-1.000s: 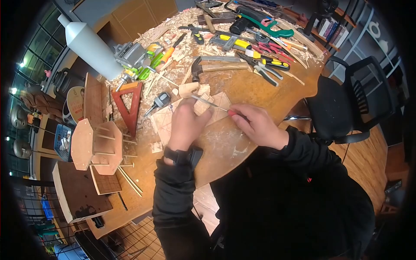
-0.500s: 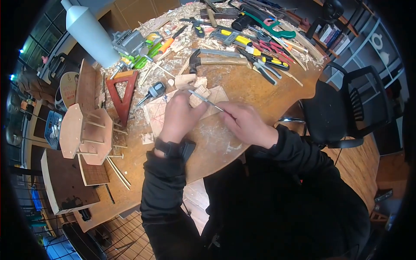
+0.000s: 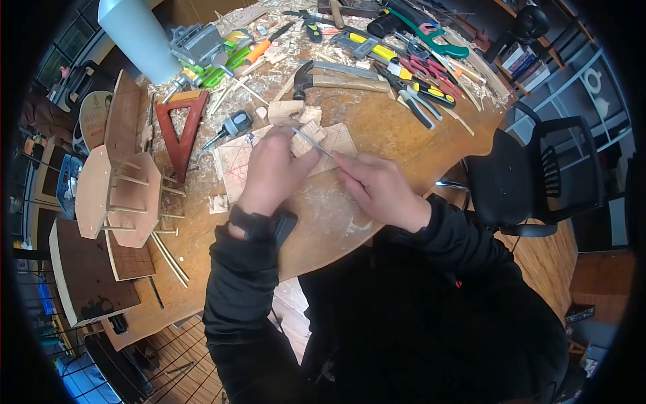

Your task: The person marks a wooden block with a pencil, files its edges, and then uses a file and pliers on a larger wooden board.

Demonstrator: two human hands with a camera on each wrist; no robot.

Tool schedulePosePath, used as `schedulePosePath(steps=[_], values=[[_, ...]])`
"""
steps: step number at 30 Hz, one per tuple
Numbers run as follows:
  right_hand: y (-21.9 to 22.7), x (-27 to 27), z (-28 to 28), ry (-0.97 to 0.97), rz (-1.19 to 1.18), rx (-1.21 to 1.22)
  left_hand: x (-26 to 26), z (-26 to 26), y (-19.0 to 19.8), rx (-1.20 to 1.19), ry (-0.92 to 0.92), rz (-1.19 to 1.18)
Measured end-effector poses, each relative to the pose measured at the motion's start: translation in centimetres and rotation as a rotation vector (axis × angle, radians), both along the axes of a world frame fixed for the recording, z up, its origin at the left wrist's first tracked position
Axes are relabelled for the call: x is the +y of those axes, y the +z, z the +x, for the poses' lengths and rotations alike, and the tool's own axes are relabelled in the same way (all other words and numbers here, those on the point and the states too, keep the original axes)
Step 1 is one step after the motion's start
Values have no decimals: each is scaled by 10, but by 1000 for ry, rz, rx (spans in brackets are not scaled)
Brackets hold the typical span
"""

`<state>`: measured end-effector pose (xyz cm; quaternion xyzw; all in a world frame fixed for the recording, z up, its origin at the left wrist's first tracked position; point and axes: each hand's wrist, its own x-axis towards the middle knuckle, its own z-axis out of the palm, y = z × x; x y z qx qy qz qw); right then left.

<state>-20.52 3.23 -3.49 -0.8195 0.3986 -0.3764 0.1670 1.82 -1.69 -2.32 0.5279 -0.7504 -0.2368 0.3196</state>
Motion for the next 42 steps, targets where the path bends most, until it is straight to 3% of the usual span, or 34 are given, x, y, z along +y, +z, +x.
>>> schedulePosePath(steps=[9, 14, 20, 24, 39, 42], values=[[0, 6, -2, -5, -47, 97, 0, -1, -5, 5, 12, -61], [4, -4, 6, -13, -64, 153, -1, -4, 5, -101, 102, 81], [5, -1, -9, 27, -37, 125, 3, -4, 5, 65, 27, 34], [6, -8, -3, 28, -54, 151, 0, 0, 3, -19, 41, 120], [-1, 2, -15, 38, 18, 128, 2, -2, 1, 45, -13, 29], [3, -12, -4, 46, -9, 114, 2, -3, 7, 1, 36, 154]])
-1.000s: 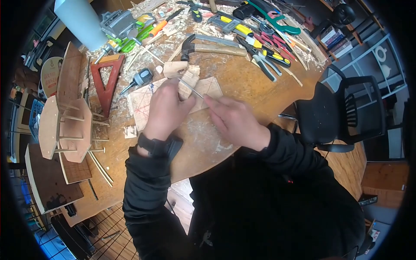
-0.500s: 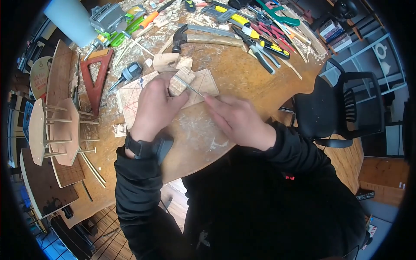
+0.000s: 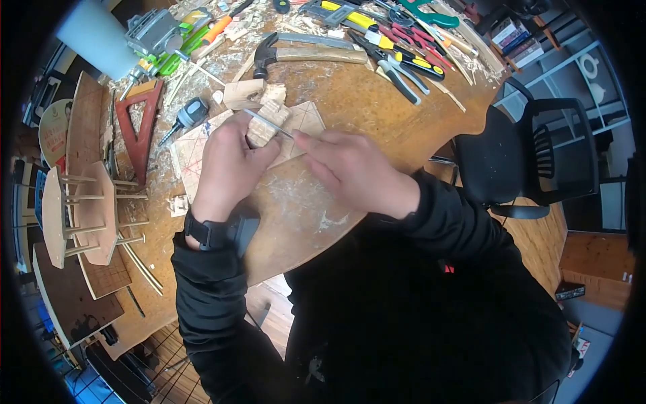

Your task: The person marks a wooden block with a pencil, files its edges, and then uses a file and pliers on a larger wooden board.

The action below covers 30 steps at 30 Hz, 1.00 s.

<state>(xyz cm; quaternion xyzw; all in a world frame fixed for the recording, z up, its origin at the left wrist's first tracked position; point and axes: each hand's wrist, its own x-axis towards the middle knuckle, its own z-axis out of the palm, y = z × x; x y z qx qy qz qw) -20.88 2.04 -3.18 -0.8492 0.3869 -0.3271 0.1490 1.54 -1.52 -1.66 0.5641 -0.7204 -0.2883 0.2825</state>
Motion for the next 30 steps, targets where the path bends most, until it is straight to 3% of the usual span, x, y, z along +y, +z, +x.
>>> schedulePosePath(steps=[5, 8, 11, 18, 21, 24, 26, 30], values=[[-10, 8, -5, 28, -33, -71, 0, 2, -6, 50, -33, -58], [-11, 13, -7, -13, 77, -36, -1, 1, -7, 98, -39, -85], [-5, 6, -3, -16, 9, -18, 2, 0, 5, 0, -12, 11], [-9, 14, -7, -27, 101, -40, 3, 0, 2, 40, -32, -67], [-5, 1, 1, -12, 60, 54, 2, -2, 7, -19, -22, 14], [-9, 6, -2, -2, -1, -25, -1, 2, 3, -23, -2, -10], [-12, 15, -10, 8, 33, -27, -3, 2, -9, 92, -70, -99], [-13, 20, -16, -1, 87, -19, 1, -1, -2, 77, -76, -93]])
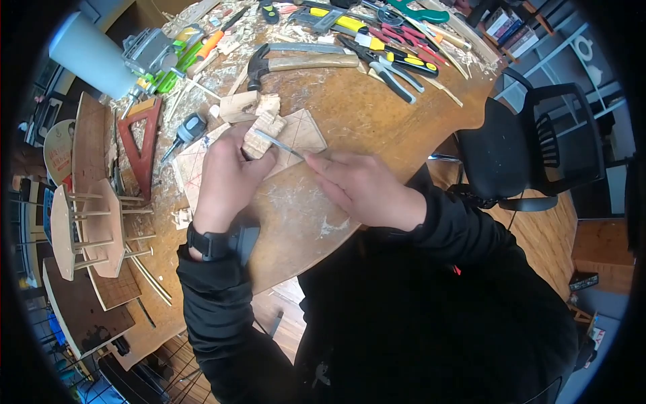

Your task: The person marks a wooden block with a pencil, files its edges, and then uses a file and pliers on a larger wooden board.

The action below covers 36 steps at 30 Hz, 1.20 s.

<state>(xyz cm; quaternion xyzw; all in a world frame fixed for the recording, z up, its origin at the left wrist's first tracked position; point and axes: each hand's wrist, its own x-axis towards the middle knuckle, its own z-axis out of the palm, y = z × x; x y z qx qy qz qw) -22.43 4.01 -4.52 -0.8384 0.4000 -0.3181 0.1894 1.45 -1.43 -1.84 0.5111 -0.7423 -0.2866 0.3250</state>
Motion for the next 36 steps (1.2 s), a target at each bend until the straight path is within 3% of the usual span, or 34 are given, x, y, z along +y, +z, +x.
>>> schedulePosePath(steps=[36], values=[[-9, 1, 0, -8, -71, -67, 0, -1, 2, 13, -20, 15]])
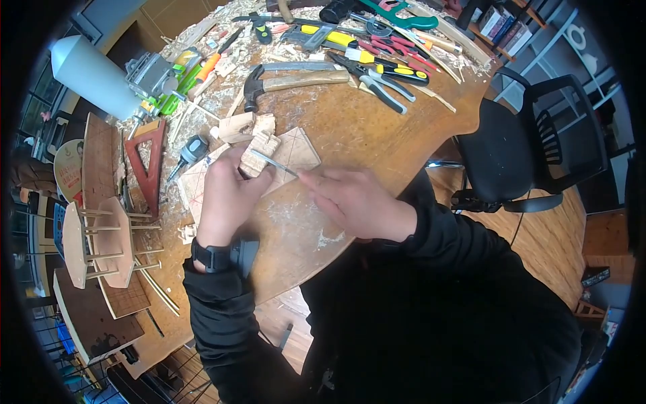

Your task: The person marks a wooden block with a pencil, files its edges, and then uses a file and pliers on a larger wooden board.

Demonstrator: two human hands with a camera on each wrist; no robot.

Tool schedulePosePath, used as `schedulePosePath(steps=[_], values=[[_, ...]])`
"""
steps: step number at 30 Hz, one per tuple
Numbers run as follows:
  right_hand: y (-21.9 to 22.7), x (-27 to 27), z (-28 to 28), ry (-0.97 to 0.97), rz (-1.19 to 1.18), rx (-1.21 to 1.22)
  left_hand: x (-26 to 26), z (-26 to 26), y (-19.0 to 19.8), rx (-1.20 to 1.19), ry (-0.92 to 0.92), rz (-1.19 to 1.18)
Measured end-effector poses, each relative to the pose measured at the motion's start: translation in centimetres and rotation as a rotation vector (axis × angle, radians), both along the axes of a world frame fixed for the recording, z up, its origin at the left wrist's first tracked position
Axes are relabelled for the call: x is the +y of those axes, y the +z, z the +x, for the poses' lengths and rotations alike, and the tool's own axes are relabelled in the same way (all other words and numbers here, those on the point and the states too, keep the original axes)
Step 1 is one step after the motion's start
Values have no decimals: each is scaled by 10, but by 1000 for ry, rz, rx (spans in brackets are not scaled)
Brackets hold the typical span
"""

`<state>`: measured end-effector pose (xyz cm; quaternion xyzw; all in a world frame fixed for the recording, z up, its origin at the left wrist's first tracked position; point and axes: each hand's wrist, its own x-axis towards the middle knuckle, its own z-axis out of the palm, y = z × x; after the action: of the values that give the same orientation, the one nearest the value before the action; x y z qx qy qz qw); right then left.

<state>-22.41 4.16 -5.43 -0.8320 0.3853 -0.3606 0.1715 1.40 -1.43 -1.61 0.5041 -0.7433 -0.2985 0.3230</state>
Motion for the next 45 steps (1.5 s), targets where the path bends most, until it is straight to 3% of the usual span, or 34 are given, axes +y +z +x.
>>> schedulePosePath(steps=[19, 35, 39, 42, 45], values=[[-2, 2, 1, -9, -12, -120, 0, 0, 0, -34, 34, 44], [4, 0, 2, 13, -30, 12, -4, 5, -12, 0, 28, -28], [9, -10, 12, -15, 2, 96, -1, 3, -3, -82, 60, 89], [1, -4, 5, 35, -96, -13, -2, 4, -4, -39, 49, 4], [4, 0, 0, 32, -78, 40, 0, 2, -5, -17, 29, -33]])
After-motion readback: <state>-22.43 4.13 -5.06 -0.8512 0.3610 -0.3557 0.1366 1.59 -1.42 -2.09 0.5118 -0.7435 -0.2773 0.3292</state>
